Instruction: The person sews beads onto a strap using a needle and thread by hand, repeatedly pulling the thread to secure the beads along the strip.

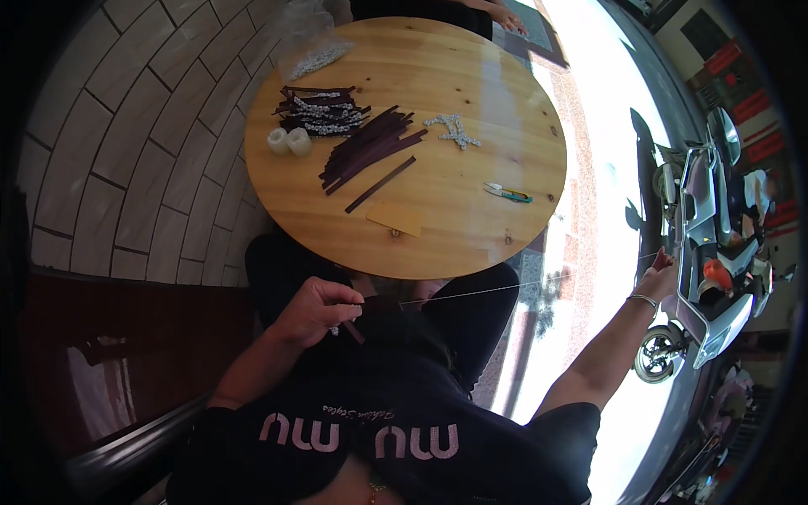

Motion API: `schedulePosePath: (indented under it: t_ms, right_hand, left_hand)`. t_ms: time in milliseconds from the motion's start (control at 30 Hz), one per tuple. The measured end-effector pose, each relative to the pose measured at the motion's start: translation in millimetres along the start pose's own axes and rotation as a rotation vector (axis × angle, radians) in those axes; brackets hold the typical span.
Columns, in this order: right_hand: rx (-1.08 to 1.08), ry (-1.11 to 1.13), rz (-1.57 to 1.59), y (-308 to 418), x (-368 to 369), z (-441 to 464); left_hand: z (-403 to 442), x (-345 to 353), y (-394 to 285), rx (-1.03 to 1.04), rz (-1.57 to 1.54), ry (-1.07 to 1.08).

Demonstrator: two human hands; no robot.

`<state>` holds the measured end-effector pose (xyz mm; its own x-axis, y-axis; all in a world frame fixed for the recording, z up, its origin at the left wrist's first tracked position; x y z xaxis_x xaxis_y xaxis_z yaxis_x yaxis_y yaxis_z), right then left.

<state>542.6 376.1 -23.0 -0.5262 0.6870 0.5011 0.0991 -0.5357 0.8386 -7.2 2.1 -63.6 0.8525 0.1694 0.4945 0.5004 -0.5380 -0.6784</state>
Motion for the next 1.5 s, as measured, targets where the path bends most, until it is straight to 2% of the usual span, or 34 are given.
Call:
schedulePosePath:
  t_ms: [33,233,467,500,567,633,667,800,867,933,1033,1100,1267,1367,1433,1467,1500]
  right_hand:
    - [-0.022,-0.011,-0.08,8,-1,-3]
    - [-0.093,0.026,-0.02,35,9,-29]
    - [-0.097,0.072,-0.007,12,-17,1]
    - [-0.066,0.154,0.056,16,-12,-14]
    - [-0.017,0.349,0.125,26,1,-60]
    - [-0.052,0.562,0.08,62,25,-159]
    - [0.003,0.66,0.113,74,33,-204]
    - [0.229,1.193,0.064,98,35,-344]
    - [0.348,1.449,0.146,110,31,-392]
    - [0.401,1.681,0.182,119,35,-424]
    - [0.326,1.79,0.2,114,37,-455]
    - [0.337,1.77,0.129,114,40,-462]
    - [0.414,1.684,0.05,110,41,-470]
    - [0.463,1.671,0.011,108,39,-470]
    - [0.155,1.682,0.039,105,37,-470]
    - [0.155,1.68,0.04,105,36,-470]
    - [-0.049,1.691,0.046,110,37,-470]
  left_hand:
    - [2,-1,2,0.016,-0.019,0.01]
    - [-3,1,-4,0.012,0.023,0.015]
    - [-3,-1,-6,0.046,0.026,-0.051]
    - [-3,1,-8,0.046,0.026,-0.049]
    - [-7,2,-17,0.126,0.216,-0.162]
    - [-5,1,-19,0.196,0.258,-0.214]
    - [-5,1,-22,0.264,0.299,-0.261]
    - [-6,7,-31,0.325,0.422,-0.37]
    - [-7,10,-37,0.527,0.799,-0.499]
    - [-9,18,-39,0.533,0.835,-0.496]
    - [-10,27,-39,0.592,0.913,-0.502]
    - [-11,30,-38,0.644,0.955,-0.513]
    - [-13,21,-30,0.71,0.709,-0.611]
    - [-15,21,-35,0.614,0.783,-0.626]
    - [-9,16,-32,0.604,0.73,-0.609]
    - [-7,14,-31,0.591,0.678,-0.59]
    - [-7,14,-31,0.591,0.679,-0.589]
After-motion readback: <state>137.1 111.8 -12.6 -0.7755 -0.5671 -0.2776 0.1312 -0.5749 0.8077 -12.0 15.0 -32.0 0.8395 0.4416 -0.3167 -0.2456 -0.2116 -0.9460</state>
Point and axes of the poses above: each hand's wrist, its own z-axis towards the middle knuckle, its own x-axis out of the palm, y = z × x, the point moved 3 cm from there along z, towards the middle knuckle, and after that the axes turned 15 degrees about -x, right-handed, at the moved point
